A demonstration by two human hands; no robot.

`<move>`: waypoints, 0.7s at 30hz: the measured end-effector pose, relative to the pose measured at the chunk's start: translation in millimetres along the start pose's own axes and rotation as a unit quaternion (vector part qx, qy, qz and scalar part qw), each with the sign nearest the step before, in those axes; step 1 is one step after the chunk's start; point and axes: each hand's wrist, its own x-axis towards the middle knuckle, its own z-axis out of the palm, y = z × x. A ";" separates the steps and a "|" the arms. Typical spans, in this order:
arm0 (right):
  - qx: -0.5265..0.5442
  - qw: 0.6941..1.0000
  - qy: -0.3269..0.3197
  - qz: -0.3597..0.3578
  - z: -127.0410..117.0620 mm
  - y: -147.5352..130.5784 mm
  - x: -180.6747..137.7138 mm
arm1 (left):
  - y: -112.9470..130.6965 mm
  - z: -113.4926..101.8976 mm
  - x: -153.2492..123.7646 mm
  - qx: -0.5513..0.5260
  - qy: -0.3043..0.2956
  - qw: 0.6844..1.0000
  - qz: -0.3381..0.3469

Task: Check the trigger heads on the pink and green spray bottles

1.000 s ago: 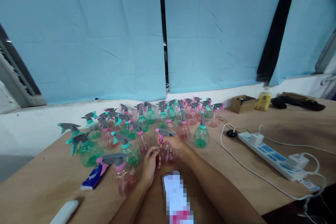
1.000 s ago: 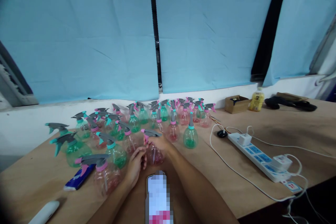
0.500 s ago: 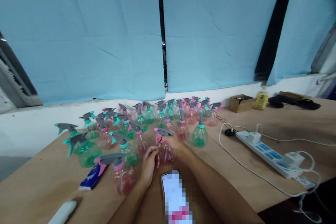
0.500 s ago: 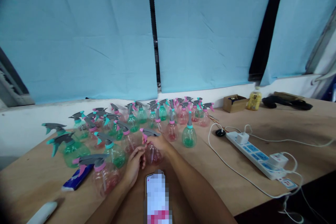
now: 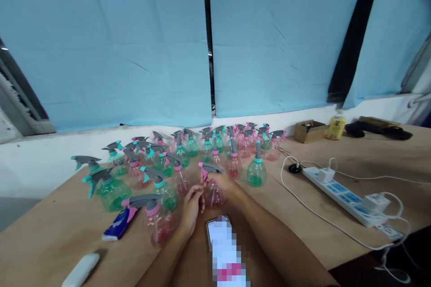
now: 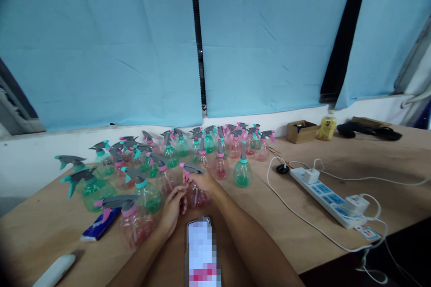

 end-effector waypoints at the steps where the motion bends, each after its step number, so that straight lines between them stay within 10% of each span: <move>1: -0.004 1.000 0.001 -0.002 -0.3 1.7 -0.3 | 0.3 0.3 -0.2 0.003 0.001 1.000 0.000; 11: -0.003 1.000 0.005 0.001 -1.0 7.4 2.1 | 2.8 1.1 -1.8 0.011 0.003 1.000 -0.001; 21: -0.200 0.953 0.204 -0.105 12.5 18.6 -4.8 | 6.2 2.0 -2.6 -0.005 0.039 0.999 0.011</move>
